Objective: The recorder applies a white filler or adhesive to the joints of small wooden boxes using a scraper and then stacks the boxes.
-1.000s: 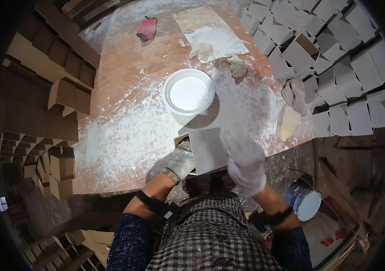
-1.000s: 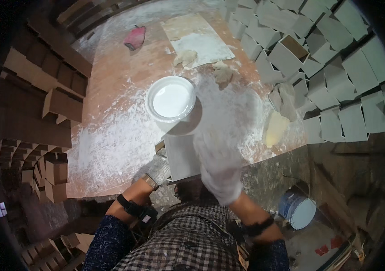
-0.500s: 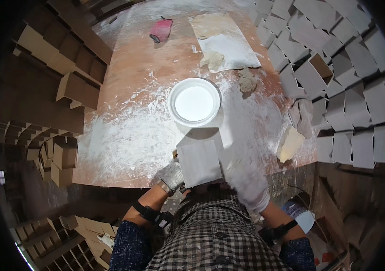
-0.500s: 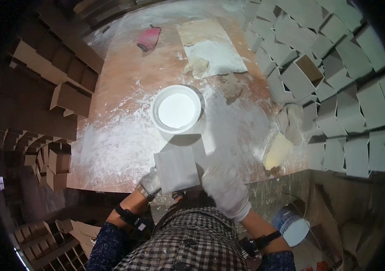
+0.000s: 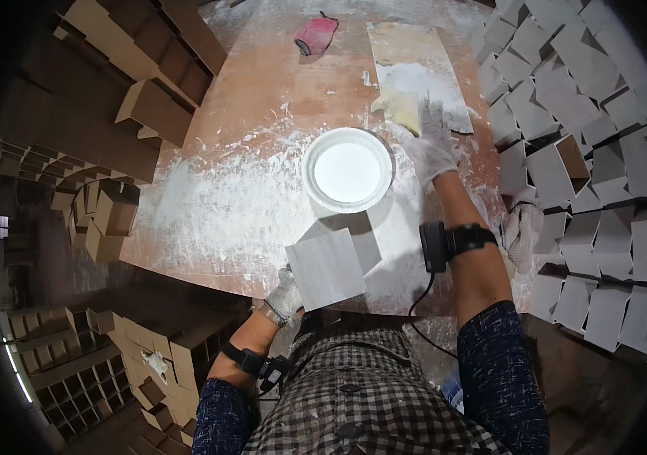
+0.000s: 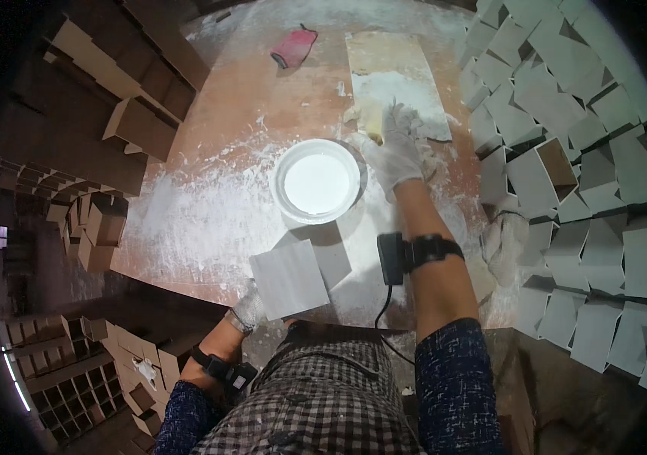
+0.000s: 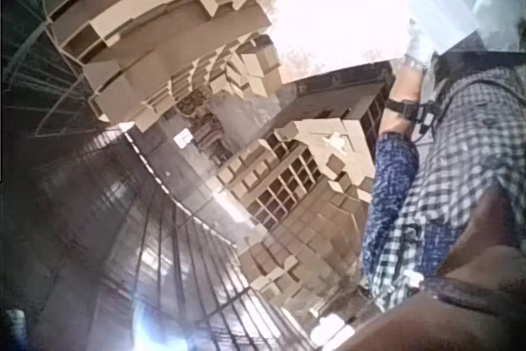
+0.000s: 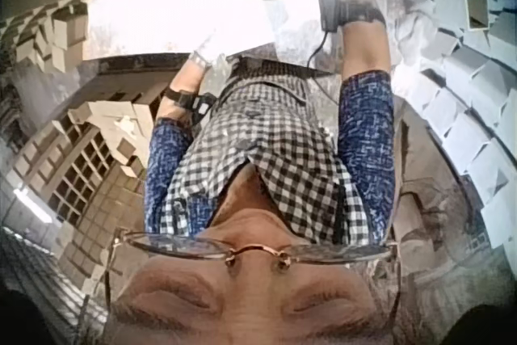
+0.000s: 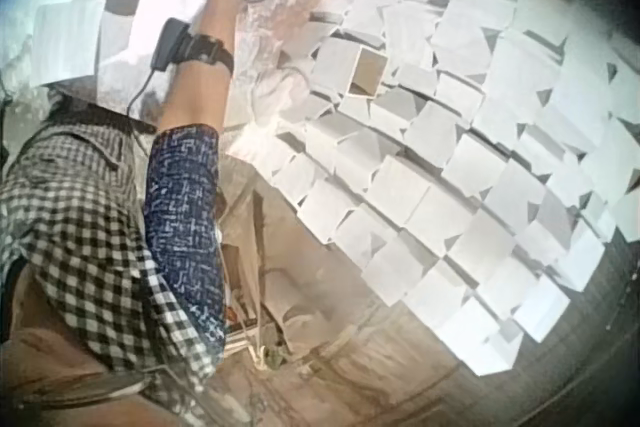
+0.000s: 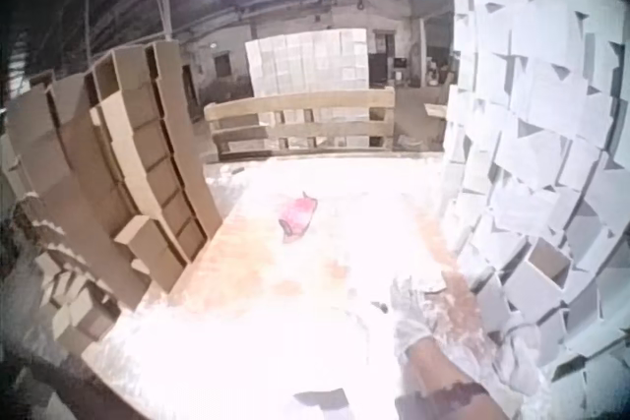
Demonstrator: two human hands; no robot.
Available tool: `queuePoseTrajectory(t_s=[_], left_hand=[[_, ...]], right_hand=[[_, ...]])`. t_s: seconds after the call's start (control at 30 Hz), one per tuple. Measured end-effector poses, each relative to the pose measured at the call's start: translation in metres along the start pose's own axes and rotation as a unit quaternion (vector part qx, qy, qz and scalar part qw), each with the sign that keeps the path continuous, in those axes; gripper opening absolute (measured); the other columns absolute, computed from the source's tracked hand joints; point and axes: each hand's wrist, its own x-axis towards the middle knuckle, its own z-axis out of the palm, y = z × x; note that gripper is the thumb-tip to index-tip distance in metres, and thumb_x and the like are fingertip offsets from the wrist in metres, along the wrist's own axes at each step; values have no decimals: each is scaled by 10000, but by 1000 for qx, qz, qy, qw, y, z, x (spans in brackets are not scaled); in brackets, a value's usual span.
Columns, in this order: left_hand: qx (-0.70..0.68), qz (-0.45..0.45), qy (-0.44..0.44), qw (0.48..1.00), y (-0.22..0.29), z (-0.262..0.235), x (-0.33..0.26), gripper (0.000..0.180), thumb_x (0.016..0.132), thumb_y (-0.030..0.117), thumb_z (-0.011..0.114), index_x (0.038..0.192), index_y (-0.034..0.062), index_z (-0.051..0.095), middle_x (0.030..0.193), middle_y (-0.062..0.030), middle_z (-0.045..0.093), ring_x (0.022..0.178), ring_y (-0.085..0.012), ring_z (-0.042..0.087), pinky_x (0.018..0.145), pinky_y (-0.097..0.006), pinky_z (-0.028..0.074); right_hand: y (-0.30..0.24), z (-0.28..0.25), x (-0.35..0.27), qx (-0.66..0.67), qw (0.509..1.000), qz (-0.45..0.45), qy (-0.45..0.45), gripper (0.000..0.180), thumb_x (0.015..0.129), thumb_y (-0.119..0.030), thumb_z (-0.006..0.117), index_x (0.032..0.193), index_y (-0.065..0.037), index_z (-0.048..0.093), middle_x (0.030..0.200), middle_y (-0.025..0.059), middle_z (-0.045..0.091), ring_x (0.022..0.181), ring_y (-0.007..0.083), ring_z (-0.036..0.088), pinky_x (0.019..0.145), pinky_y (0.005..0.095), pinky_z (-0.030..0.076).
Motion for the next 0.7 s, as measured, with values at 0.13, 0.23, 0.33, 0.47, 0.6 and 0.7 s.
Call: queuePoseTrajectory(t_s=[0.13, 0.23, 0.33, 0.47, 0.6, 0.7], left_hand=[[1, -11, -9, 1000, -9, -3, -7, 442, 1021, 290, 424, 1372, 27, 470, 1282, -125, 597, 1144, -272, 582, 930, -389, 504], [8, -46, -16, 999, -6, -14, -20, 436, 1019, 282, 423, 1367, 24, 475, 1268, -122, 604, 1123, -276, 591, 910, -391, 512], [19, -54, -42, 997, 2, -21, -19, 429, 1018, 273, 422, 1362, 22, 480, 1253, -118, 612, 1102, -280, 600, 890, -393, 520], [27, -65, -80, 994, 8, -9, -3, 421, 1016, 261, 421, 1355, 19, 486, 1234, -114, 622, 1075, -286, 611, 863, -396, 531], [229, 107, 7, 968, -14, -3, -1, 379, 950, 206, 471, 1250, 3, 580, 1107, -121, 647, 916, -268, 632, 744, -362, 540], [416, 203, 3, 886, 34, -15, 7, 401, 908, 241, 566, 1245, 25, 588, 1137, -128, 645, 941, -267, 633, 788, -360, 529]], right_hand=[[14, -51, -85, -147, 988, -37, 26, 667, 900, -302, 569, 1489, -66, 362, 1523, 254, 330, 1414, 457, 279, 1143, 574, 228], [49, -77, -206, -217, 975, -15, 46, 605, 871, -298, 571, 1417, -58, 470, 1489, 245, 387, 1360, 445, 354, 1109, 593, 263], [49, -108, -255, -344, 938, 51, -6, 622, 869, -315, 567, 1422, -47, 475, 1500, 184, 410, 1352, 487, 351, 1100, 611, 241], [84, -94, -256, -368, 917, 147, -39, 717, 825, -311, 598, 1464, -46, 409, 1539, 194, 342, 1340, 466, 386, 1050, 536, 347], [135, -83, -261, -247, 939, 236, -25, 677, 869, -260, 553, 1472, -13, 371, 1508, 223, 384, 1318, 368, 466, 966, 419, 487], [181, -84, -283, -128, 968, 198, 87, 566, 932, -151, 478, 1467, 2, 374, 1457, 238, 449, 1321, 350, 469, 1074, 392, 409]])
